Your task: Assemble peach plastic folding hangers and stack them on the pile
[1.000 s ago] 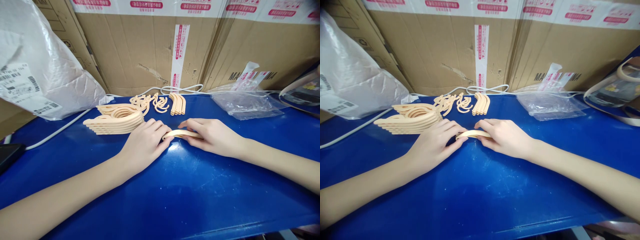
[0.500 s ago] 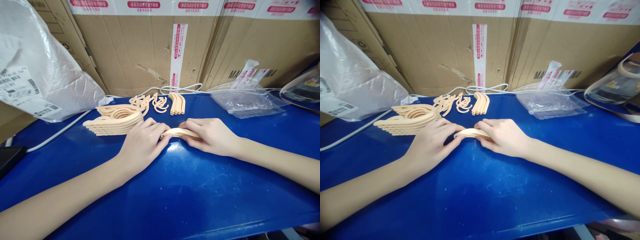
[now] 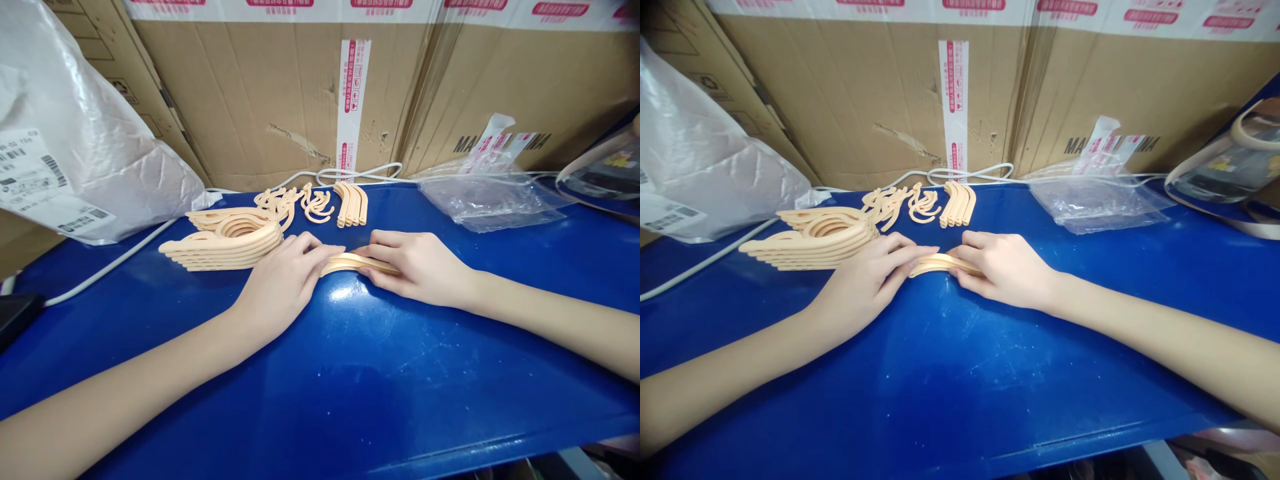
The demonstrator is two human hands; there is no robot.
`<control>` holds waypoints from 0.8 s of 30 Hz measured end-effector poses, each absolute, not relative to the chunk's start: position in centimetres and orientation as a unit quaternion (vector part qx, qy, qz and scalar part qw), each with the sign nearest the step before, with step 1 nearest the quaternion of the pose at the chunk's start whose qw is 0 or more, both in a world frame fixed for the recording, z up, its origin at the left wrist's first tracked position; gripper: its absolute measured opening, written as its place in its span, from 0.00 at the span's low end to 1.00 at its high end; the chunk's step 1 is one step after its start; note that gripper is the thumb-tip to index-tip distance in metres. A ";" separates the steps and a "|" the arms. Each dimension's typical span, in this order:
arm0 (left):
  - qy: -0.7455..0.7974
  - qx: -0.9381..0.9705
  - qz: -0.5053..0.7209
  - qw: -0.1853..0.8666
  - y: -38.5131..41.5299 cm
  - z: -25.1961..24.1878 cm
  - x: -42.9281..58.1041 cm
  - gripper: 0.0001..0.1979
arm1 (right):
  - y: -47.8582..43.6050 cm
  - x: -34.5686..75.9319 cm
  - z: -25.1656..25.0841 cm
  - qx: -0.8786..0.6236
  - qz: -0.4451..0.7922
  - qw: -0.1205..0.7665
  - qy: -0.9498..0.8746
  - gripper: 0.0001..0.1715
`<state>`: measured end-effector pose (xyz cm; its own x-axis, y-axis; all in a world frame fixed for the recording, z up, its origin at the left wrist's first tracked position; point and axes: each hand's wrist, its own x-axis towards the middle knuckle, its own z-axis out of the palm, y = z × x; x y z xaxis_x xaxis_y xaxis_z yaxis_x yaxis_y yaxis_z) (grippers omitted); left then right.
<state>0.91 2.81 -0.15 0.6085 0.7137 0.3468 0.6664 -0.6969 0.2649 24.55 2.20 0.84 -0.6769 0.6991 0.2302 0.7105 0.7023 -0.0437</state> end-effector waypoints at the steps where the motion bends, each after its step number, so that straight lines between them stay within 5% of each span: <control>1: 0.382 0.895 0.222 0.064 2.9 -0.2 0.9 0.17 | 2.2 24.6 0.8 -0.385 -0.023 0.117 -0.915 0.22; 24: 0.350 0.914 0.202 -0.027 2.5 -0.3 1.2 0.16 | 2.5 24.8 0.3 -0.380 -0.019 0.176 -0.908 0.23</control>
<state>1.17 2.54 -0.33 0.6731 0.6297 0.3877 0.6516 -0.7530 0.0917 24.76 2.47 0.25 -0.6484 0.6840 0.3343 0.6971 0.7099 -0.1005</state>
